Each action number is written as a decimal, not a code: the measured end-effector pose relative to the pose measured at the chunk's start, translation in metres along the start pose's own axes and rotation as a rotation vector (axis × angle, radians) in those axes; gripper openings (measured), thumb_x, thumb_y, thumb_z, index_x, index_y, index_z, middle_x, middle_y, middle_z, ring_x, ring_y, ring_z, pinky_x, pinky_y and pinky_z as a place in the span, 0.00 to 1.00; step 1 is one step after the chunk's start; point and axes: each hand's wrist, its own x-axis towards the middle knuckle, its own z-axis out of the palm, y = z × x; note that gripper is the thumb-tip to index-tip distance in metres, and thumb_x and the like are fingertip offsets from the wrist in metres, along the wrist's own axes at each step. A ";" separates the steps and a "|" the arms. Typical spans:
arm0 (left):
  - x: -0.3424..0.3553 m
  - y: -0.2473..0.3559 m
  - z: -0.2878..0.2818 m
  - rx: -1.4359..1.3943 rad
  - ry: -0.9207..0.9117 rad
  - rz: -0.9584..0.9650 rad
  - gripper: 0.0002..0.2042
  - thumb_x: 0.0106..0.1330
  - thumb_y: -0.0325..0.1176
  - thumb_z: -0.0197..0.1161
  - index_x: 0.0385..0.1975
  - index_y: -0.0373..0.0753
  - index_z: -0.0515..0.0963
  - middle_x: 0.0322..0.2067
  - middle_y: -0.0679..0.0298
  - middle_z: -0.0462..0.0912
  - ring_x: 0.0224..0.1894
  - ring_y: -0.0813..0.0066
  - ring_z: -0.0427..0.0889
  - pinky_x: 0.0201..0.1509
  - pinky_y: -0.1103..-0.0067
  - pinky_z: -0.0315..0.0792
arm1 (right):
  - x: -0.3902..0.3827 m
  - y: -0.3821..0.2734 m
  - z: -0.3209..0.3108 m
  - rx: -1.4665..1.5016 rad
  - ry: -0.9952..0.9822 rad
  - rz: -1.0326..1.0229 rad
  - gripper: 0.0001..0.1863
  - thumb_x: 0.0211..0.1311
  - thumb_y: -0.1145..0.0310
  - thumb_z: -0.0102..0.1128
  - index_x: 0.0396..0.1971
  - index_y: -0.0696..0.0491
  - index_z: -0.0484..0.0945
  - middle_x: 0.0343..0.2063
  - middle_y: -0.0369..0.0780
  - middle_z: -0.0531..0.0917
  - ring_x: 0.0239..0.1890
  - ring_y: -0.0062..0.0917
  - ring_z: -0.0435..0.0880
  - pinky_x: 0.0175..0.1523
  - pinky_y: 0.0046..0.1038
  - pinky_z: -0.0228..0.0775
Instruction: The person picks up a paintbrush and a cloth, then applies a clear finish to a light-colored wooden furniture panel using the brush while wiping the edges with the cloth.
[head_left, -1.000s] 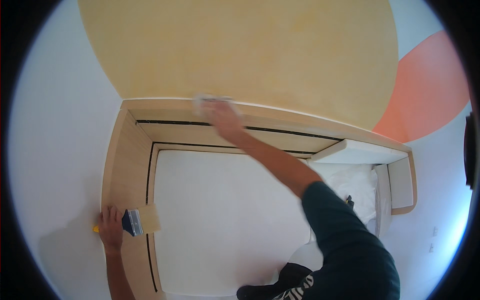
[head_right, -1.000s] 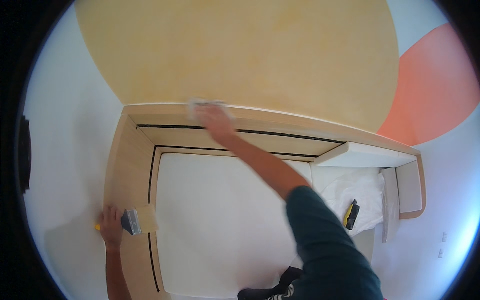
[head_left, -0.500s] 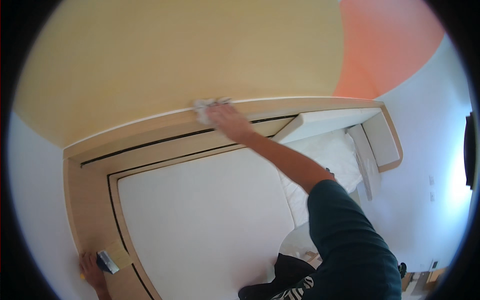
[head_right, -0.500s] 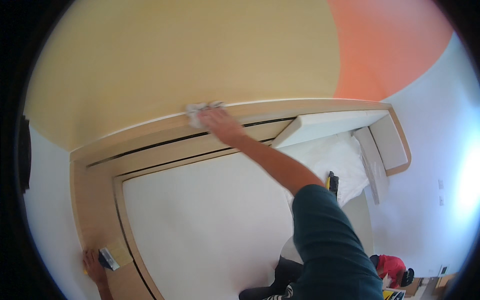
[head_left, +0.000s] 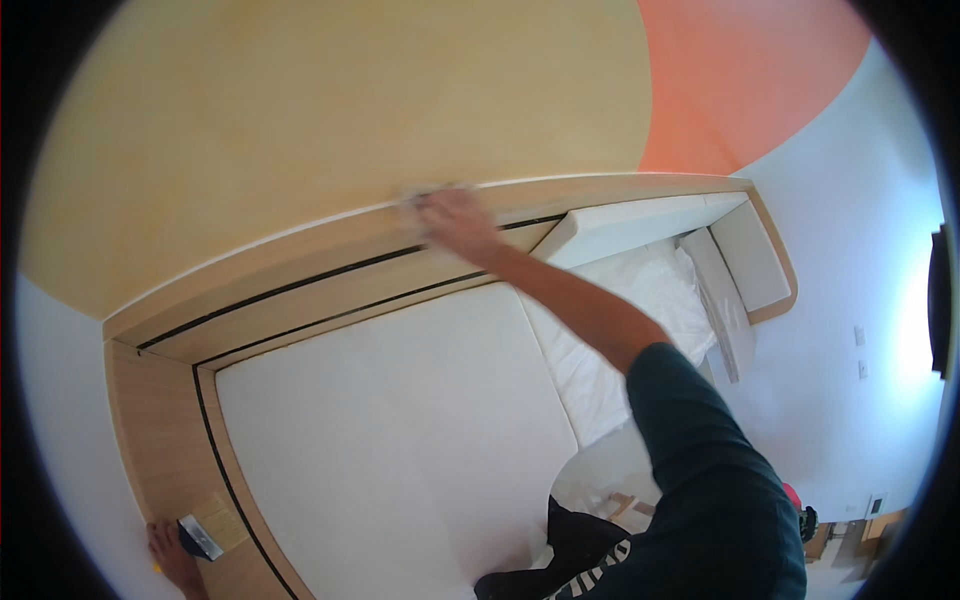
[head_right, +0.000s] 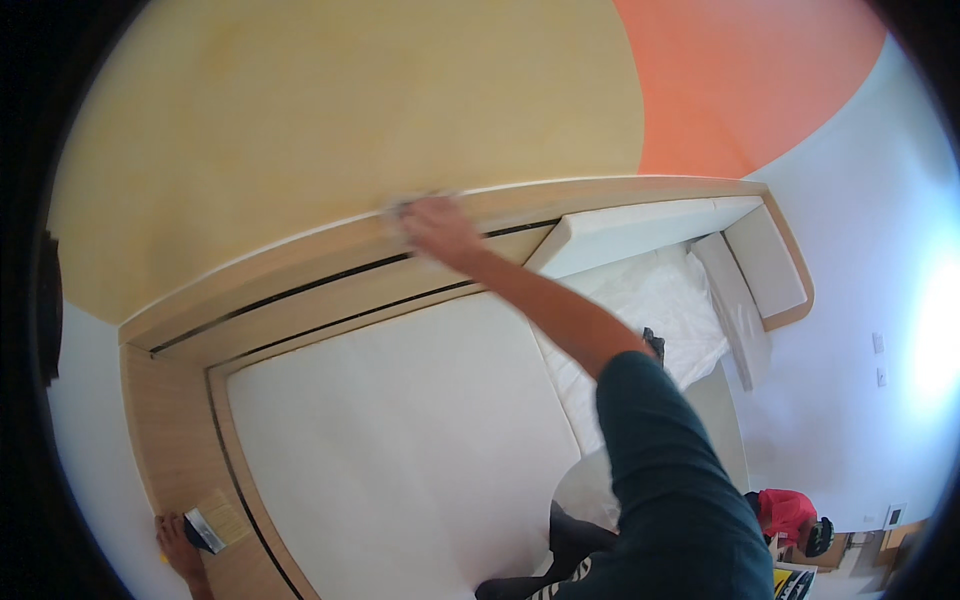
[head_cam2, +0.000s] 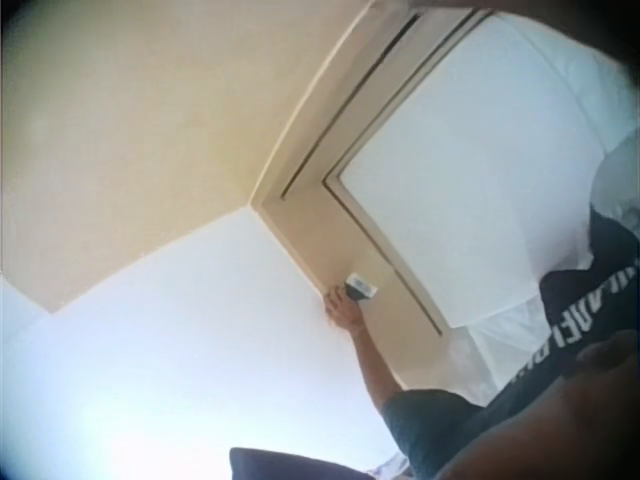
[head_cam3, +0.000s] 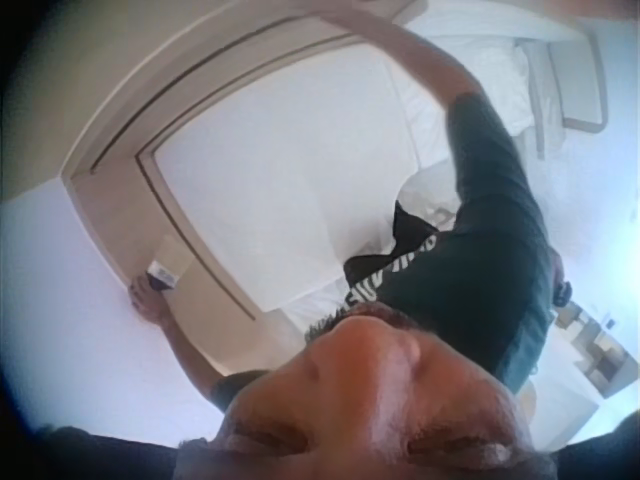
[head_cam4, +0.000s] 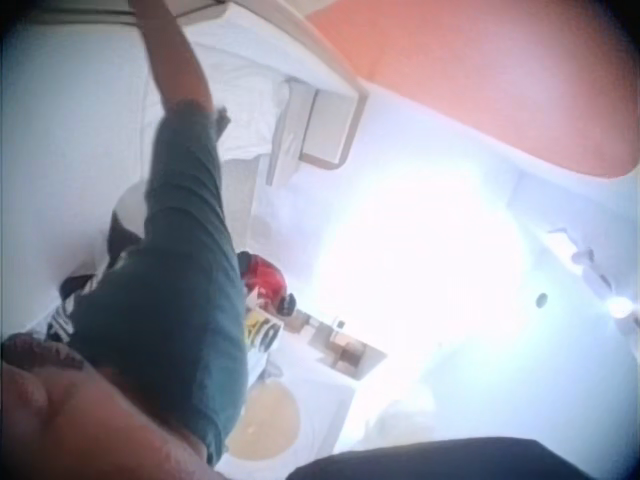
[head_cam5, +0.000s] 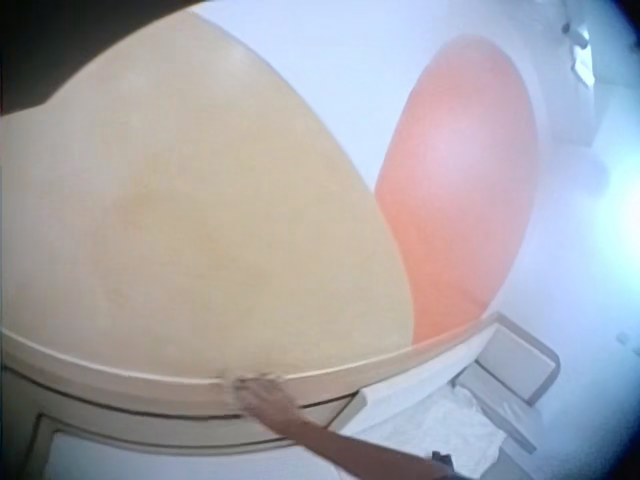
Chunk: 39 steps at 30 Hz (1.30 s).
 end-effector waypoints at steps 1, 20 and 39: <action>-0.004 -0.003 0.003 0.022 -0.015 -0.017 0.12 0.67 0.29 0.50 0.48 0.37 0.74 0.57 0.59 0.73 0.68 0.54 0.65 0.63 0.61 0.65 | 0.031 -0.034 0.011 0.035 -0.015 -0.008 0.22 0.50 0.59 0.69 0.46 0.47 0.76 0.49 0.36 0.76 0.56 0.34 0.73 0.61 0.39 0.65; -0.009 -0.004 0.003 -0.034 0.056 0.026 0.09 0.65 0.27 0.54 0.44 0.37 0.74 0.52 0.58 0.75 0.64 0.53 0.69 0.63 0.60 0.67 | 0.044 -0.059 0.030 0.024 -0.023 0.016 0.23 0.47 0.60 0.73 0.43 0.49 0.73 0.50 0.40 0.74 0.54 0.38 0.75 0.58 0.41 0.68; -0.066 0.120 -0.031 -0.090 -0.077 -0.218 0.23 0.67 0.30 0.52 0.63 0.36 0.66 0.67 0.51 0.65 0.69 0.50 0.63 0.71 0.61 0.59 | -0.076 0.078 -0.081 -0.186 -0.423 0.219 0.23 0.64 0.70 0.53 0.59 0.41 0.70 0.62 0.31 0.71 0.57 0.33 0.78 0.46 0.34 0.82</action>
